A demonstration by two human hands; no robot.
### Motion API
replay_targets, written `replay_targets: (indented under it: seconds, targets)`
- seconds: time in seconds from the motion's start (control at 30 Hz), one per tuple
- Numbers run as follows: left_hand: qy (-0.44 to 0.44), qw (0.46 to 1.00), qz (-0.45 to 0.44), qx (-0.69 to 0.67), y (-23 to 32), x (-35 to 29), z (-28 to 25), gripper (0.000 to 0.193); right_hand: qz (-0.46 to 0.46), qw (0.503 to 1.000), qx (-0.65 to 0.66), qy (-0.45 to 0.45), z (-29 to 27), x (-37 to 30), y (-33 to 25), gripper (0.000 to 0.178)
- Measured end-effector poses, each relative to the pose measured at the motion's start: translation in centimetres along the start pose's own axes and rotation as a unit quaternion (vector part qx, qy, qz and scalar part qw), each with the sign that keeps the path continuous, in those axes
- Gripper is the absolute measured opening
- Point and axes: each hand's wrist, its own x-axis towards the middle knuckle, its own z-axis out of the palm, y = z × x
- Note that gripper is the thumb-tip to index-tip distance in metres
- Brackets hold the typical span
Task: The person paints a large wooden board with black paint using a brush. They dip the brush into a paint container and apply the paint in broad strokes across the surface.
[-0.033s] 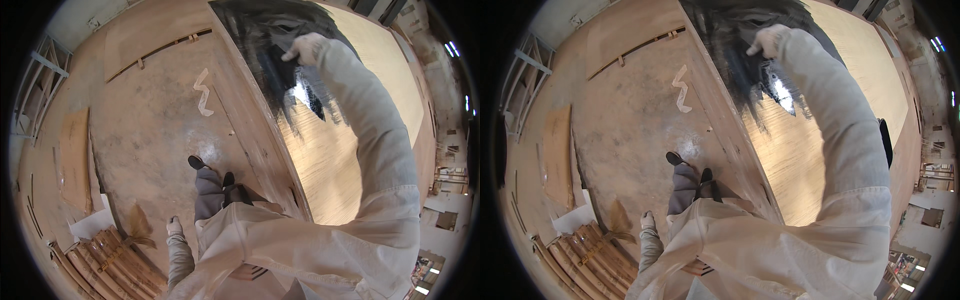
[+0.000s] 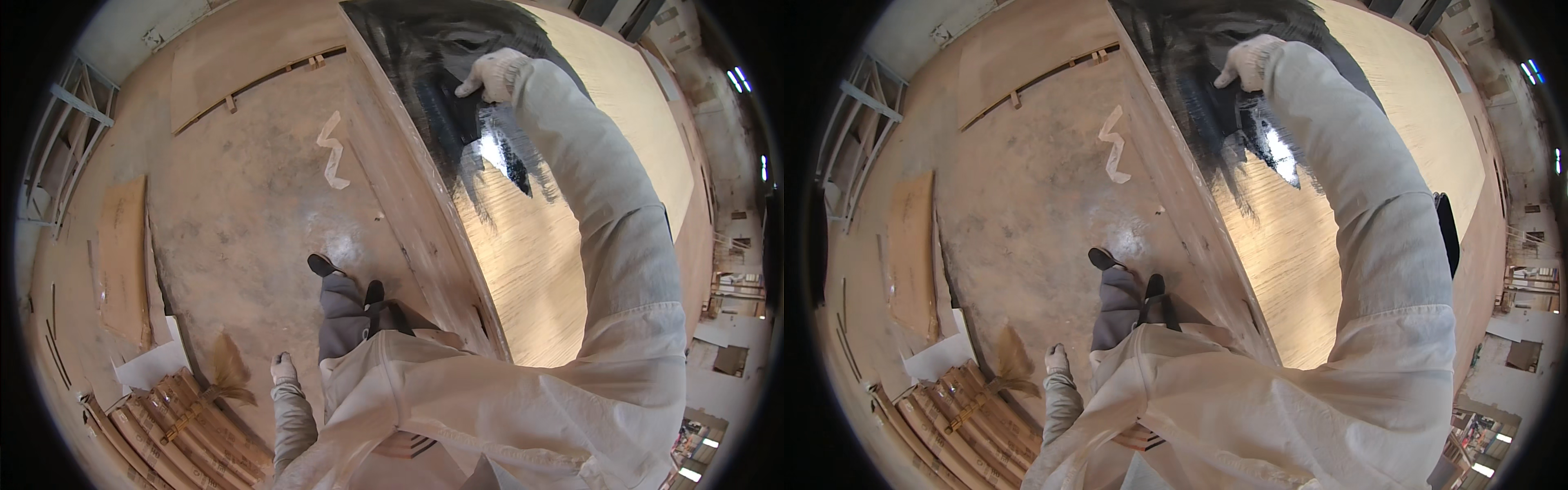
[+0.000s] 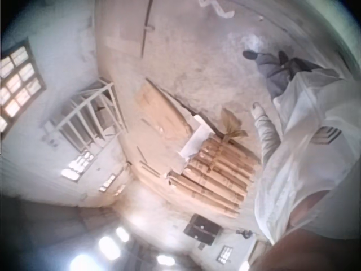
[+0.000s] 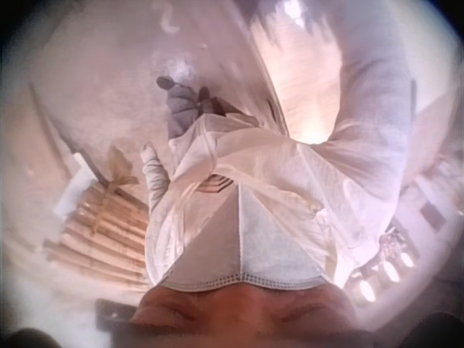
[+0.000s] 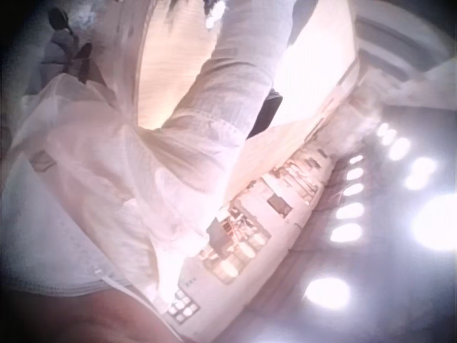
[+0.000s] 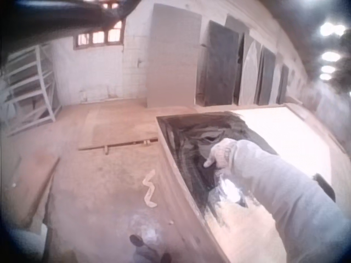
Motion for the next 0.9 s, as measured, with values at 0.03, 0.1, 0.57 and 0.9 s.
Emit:
replay_targets:
  seconds: [0.03, 0.1, 0.57, 0.9]
  targets:
    - [0.019, 1.0, 0.001, -0.013, -0.6, 0.5, -0.9, 0.027, -0.023, 0.999, -0.023, 0.008, -0.7, 0.3, -1.2, 0.04]
    - [0.038, 0.999, 0.003, -0.038, -1.7, 1.0, -1.2, 0.027, -0.016, 0.999, -0.007, -0.036, 0.0, -0.8, -2.7, 0.04]
    - [-0.025, 0.995, 0.019, 0.096, 1.4, -2.1, 4.5, 0.034, -0.01, 0.996, 0.034, -0.085, 5.0, -11.2, -2.3, 0.032]
    - [-0.018, 0.997, 0.048, 0.06, 5.4, 4.5, 2.2, 0.031, -0.149, 0.968, -0.075, -0.186, 9.0, -17.9, -3.5, 0.033]
